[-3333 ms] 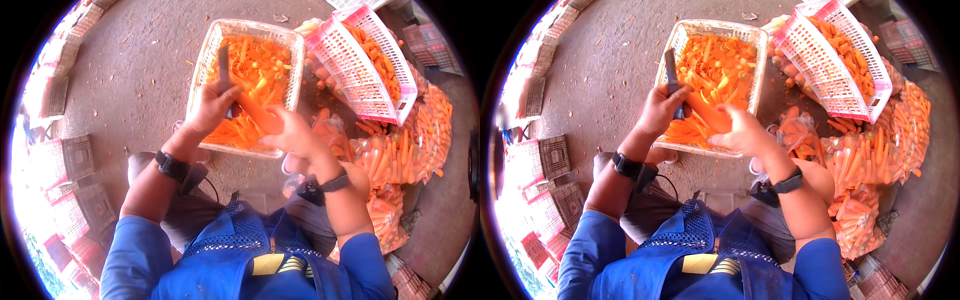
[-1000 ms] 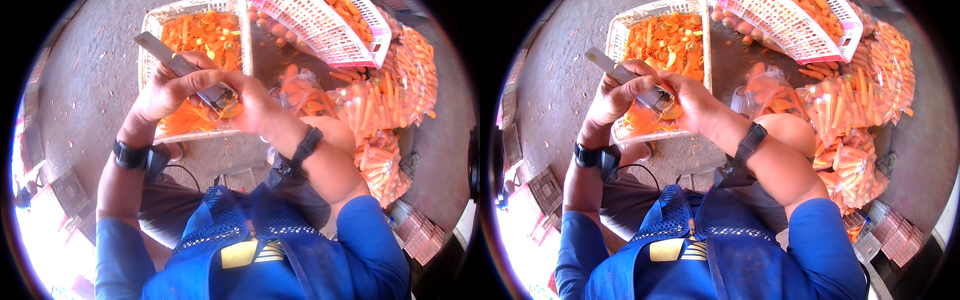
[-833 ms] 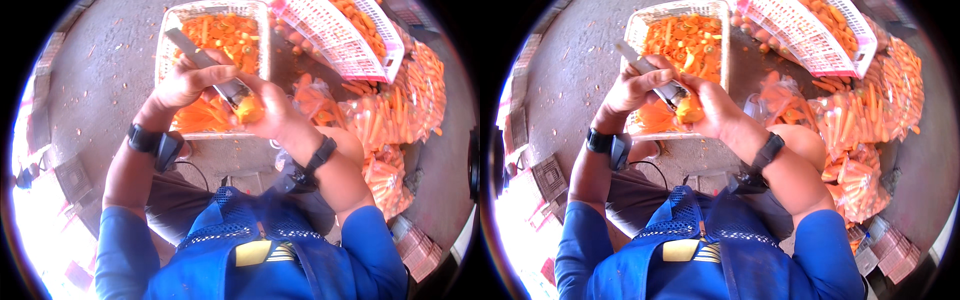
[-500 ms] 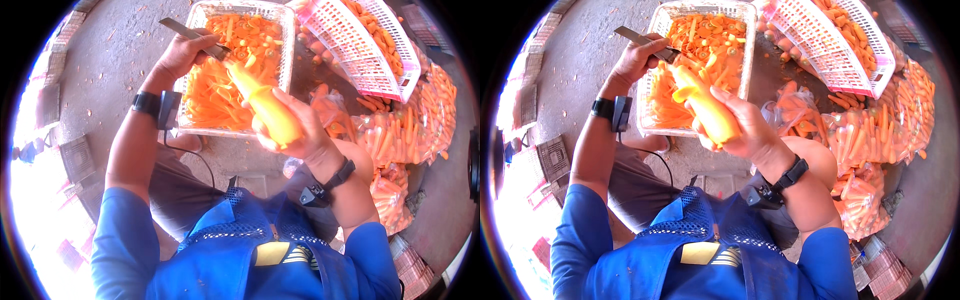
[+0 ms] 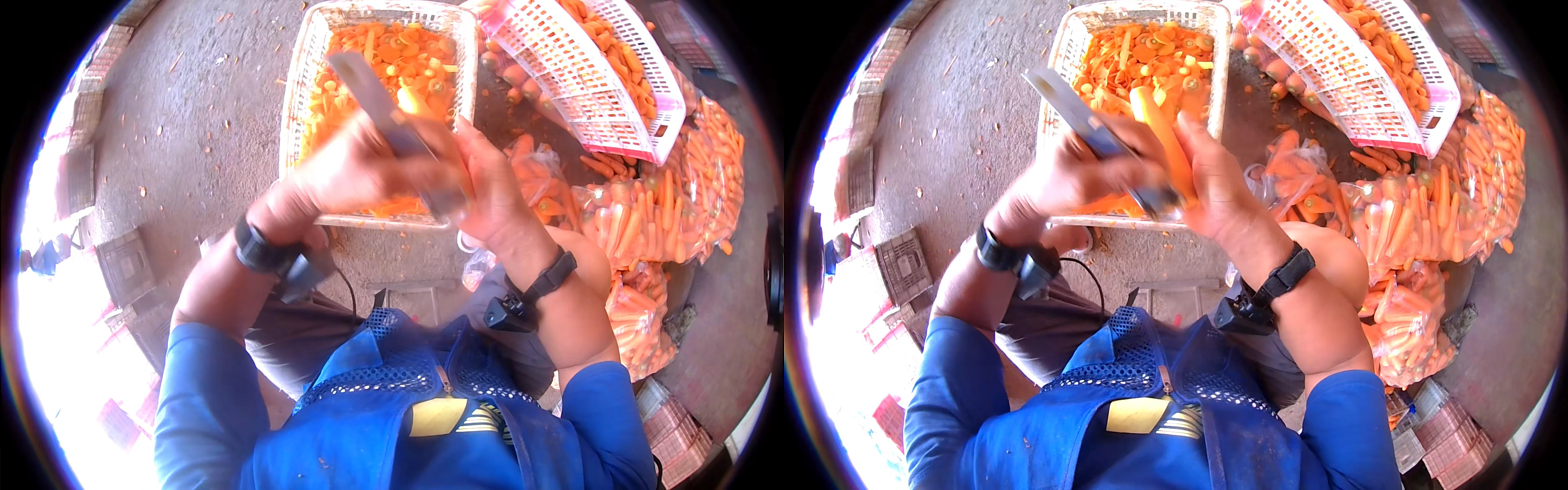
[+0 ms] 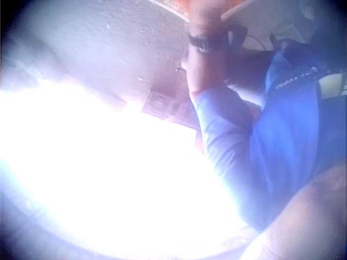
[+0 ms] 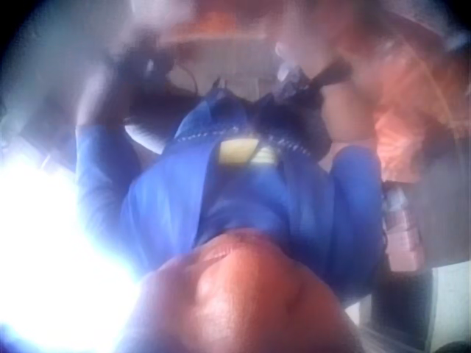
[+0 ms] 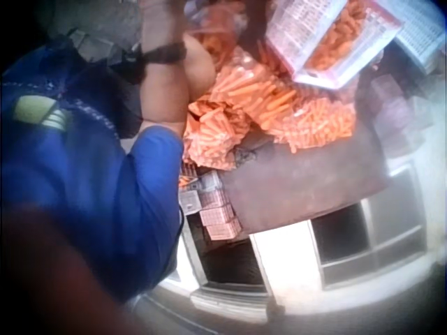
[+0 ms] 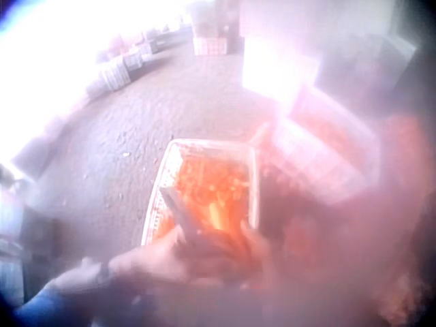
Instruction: The person peels carrots using a peeler, dropping the peels into a basket and placing the peeled carrots into a plastic bag.
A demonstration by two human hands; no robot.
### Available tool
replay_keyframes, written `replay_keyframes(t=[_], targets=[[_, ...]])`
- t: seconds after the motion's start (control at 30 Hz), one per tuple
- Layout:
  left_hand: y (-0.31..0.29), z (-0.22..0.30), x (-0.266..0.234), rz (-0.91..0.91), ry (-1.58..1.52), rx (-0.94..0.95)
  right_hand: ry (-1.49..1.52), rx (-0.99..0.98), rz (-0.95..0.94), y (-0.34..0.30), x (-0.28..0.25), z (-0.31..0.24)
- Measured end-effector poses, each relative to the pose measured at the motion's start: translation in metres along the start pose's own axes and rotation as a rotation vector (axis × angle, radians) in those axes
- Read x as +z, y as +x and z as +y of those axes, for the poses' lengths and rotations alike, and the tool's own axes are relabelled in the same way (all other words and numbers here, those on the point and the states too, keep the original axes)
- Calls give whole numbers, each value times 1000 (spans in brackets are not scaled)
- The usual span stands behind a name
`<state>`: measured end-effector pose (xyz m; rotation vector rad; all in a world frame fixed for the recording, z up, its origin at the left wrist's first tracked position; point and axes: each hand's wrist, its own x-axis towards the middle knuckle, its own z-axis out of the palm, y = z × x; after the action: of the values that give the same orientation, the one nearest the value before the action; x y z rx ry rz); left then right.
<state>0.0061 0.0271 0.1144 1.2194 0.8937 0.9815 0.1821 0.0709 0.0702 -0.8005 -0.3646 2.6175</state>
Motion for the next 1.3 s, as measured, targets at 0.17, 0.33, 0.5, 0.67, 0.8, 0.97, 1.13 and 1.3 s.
replay_keyframes(t=[0.17, 0.33, 0.5, 0.67, 0.8, 0.97, 1.13, 1.3], targets=[[5, -6, -23, -49, 177, -63, -54, 57, 33, 0, 2, 13], [12, -44, -112, 358, 189, -184, 9, 150, -145, -9, -3, 19], [20, -66, -138, 581, 265, -201, -23, 77, 76, -5, -4, 6], [21, -32, -93, 490, 283, -70, -12, -102, 150, 7, -7, 6], [2, -5, -19, 111, 81, -41, 71, -75, 101, 10, -1, 9], [4, -17, -8, -13, 8, -36, -109, -48, 51, 4, -2, 14], [9, -25, -38, 3, 1, -196, -46, 33, 89, 6, -5, 21], [22, -51, -91, 174, -85, -260, 42, 81, -6, -1, 2, 17]])
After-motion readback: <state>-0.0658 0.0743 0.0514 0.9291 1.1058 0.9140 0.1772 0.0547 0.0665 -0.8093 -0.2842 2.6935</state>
